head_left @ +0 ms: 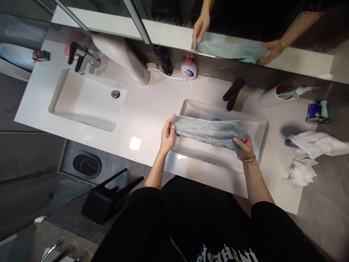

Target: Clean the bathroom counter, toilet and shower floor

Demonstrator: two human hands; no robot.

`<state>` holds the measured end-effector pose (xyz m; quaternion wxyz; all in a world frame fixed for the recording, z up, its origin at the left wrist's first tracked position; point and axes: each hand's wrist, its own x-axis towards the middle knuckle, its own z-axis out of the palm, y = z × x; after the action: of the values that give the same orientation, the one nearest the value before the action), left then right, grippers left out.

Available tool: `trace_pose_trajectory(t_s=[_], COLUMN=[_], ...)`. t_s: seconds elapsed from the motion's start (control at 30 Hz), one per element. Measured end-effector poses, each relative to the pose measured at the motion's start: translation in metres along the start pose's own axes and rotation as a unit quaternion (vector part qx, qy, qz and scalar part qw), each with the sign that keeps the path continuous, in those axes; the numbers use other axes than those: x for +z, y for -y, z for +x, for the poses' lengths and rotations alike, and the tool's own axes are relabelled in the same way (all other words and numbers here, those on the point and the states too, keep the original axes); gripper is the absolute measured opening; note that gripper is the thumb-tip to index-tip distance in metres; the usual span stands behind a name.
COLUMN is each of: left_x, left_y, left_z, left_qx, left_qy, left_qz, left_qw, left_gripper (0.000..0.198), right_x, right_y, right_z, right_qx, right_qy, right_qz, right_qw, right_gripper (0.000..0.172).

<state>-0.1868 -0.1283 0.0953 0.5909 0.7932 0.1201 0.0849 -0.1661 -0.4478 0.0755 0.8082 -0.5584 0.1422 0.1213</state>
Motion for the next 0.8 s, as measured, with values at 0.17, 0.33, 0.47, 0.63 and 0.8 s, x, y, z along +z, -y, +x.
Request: trace_pose_trajectory(t_s=[0.17, 0.33, 0.47, 0.63, 0.8], left_x=[0.004, 0.006, 0.013, 0.019, 0.029], left_y=[-0.002, -0.007, 0.015, 0.053, 0.035], left_z=[0.0, 0.002, 0.005, 0.004, -0.009], left_qx=[-0.091, -0.114, -0.137, -0.26, -0.198], left_qy=[-0.027, -0.057, -0.104, -0.01, 0.089], left_qz=[-0.145, -0.204, -0.108, 0.088, 0.233], left_qw=[0.985, 0.971, 0.979, 0.962, 0.948], left_gripper=[0.019, 0.014, 0.01, 0.035, 0.051], right_x=[0.002, -0.001, -0.003, -0.01, 0.001], right_y=[0.005, -0.001, -0.02, -0.05, -0.045], right_z=[-0.002, 0.006, 0.017, 0.031, 0.022], right_qx=[-0.004, 0.009, 0.059, 0.14, 0.106], right_qy=[0.013, -0.014, -0.031, -0.08, -0.03], right_qz=[0.006, -0.034, -0.043, -0.09, -0.131], right_qw=[1.0, 0.999, 0.997, 0.983, 0.985], right_gripper=[0.039, 0.042, 0.045, 0.058, 0.072])
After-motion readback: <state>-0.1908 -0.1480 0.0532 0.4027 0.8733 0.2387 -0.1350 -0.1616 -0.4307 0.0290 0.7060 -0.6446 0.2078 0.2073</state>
